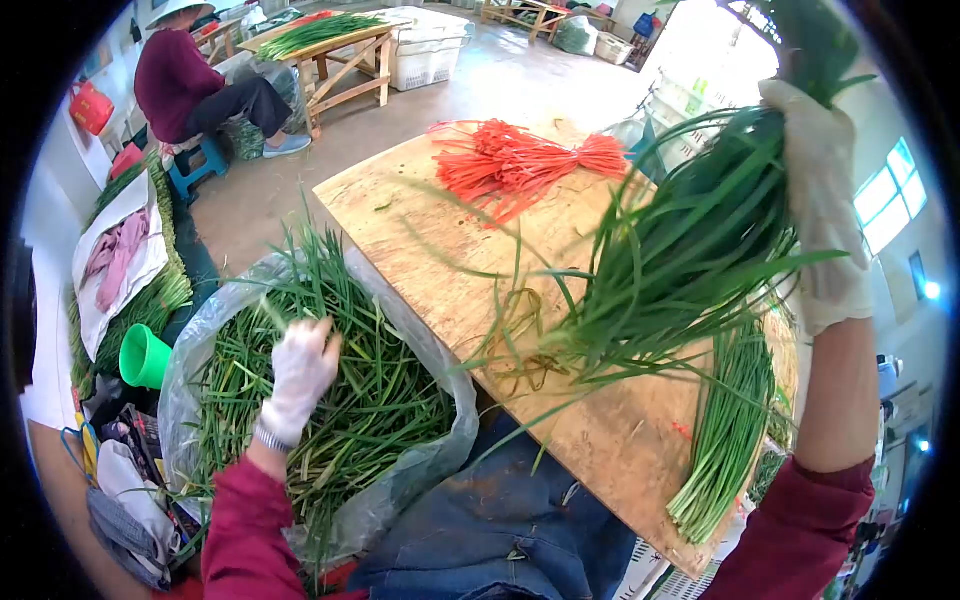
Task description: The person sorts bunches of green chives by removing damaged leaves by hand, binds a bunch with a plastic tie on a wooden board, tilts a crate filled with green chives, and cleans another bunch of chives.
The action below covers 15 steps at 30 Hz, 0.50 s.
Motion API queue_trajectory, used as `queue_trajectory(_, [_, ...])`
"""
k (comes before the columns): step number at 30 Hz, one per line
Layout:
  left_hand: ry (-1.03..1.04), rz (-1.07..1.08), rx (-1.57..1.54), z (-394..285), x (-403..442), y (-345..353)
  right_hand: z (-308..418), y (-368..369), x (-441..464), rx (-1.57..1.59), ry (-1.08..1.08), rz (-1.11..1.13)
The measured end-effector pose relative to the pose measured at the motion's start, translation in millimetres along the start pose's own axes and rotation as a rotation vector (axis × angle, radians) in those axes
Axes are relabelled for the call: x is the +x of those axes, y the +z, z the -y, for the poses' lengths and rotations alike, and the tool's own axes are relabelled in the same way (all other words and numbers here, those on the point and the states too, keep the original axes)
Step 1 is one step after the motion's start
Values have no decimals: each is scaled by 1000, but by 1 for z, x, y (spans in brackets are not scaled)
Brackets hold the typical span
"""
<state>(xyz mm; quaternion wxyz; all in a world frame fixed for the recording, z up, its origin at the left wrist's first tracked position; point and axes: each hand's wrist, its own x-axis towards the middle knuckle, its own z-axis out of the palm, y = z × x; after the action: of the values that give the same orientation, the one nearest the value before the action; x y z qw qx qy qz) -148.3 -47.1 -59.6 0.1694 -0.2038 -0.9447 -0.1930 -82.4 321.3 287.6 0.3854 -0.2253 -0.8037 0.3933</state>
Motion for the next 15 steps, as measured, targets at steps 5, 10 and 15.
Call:
queue_trajectory(5, [333,-8,307,37,76,61,-14,9,-17,-161,-149,-148])
queue_trajectory(10, [-105,435,221,103,51,70,-17,6,-21,98,-15,-98])
queue_trajectory(15, [-492,429,360,152,-82,68,-23,5,-20,94,14,-73])
